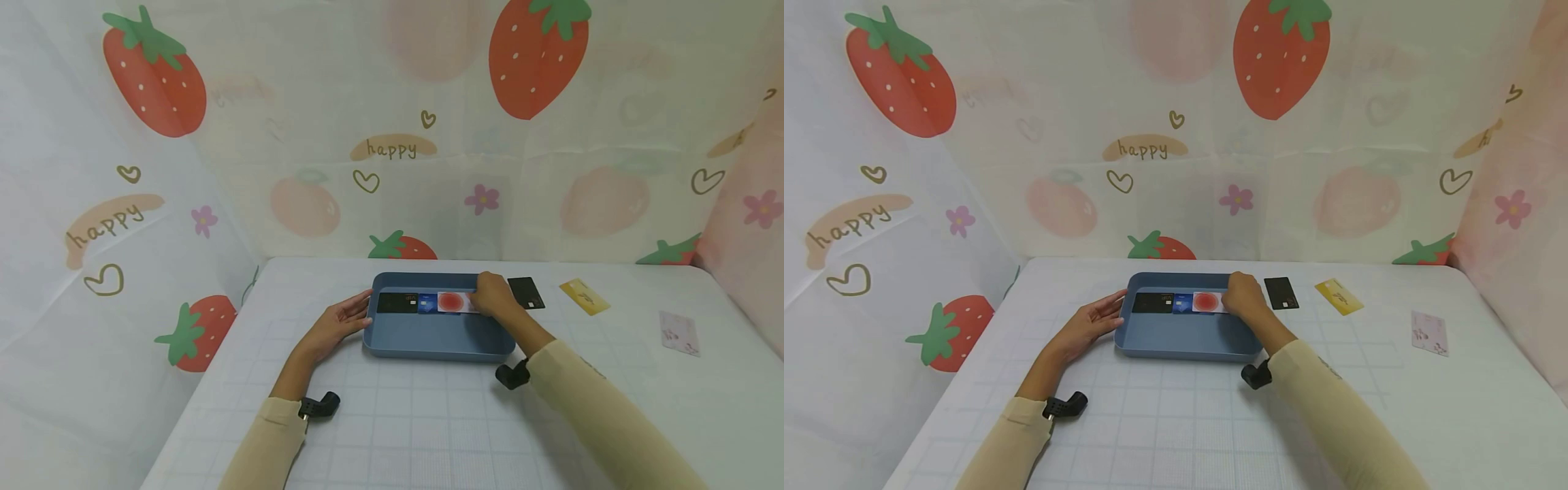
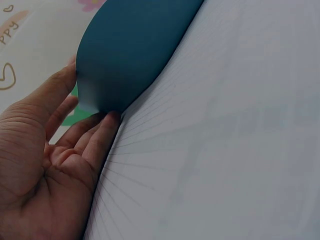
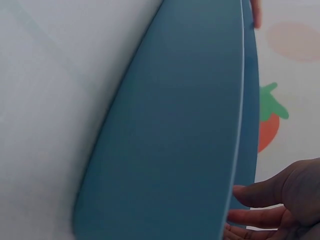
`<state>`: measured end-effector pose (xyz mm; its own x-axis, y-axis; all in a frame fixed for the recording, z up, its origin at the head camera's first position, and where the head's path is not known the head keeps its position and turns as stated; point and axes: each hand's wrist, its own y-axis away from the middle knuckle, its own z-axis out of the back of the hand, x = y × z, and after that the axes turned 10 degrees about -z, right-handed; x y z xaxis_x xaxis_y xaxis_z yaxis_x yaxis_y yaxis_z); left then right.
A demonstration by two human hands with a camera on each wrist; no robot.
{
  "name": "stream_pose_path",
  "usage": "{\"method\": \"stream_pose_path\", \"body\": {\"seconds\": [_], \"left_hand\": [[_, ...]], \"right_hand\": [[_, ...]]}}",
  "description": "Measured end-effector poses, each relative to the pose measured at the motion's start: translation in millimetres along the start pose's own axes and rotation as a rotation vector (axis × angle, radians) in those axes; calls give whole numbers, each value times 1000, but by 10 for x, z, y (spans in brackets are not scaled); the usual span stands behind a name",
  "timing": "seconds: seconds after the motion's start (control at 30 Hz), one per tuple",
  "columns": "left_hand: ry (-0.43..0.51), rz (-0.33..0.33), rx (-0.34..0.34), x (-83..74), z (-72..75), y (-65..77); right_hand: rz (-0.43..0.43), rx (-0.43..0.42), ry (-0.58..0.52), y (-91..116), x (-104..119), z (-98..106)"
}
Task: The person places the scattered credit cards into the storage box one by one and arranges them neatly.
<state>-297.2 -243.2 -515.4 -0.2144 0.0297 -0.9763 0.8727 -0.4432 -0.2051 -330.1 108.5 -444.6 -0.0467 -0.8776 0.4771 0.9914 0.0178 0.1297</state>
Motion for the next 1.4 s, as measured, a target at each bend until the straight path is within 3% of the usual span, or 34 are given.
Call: {"method": "stream_pose_path", "body": {"seconds": [0.53, 1.07, 1.4], "left_hand": [[-8, -18, 7, 6, 8, -17], [-4, -9, 3, -10, 7, -19], [-7, -10, 1, 13, 5, -25]], "right_hand": [[0, 52, -280, 223, -57, 236], [66, 0, -332, 487, -257, 404], [48, -41, -353, 627, -399, 503]]}}
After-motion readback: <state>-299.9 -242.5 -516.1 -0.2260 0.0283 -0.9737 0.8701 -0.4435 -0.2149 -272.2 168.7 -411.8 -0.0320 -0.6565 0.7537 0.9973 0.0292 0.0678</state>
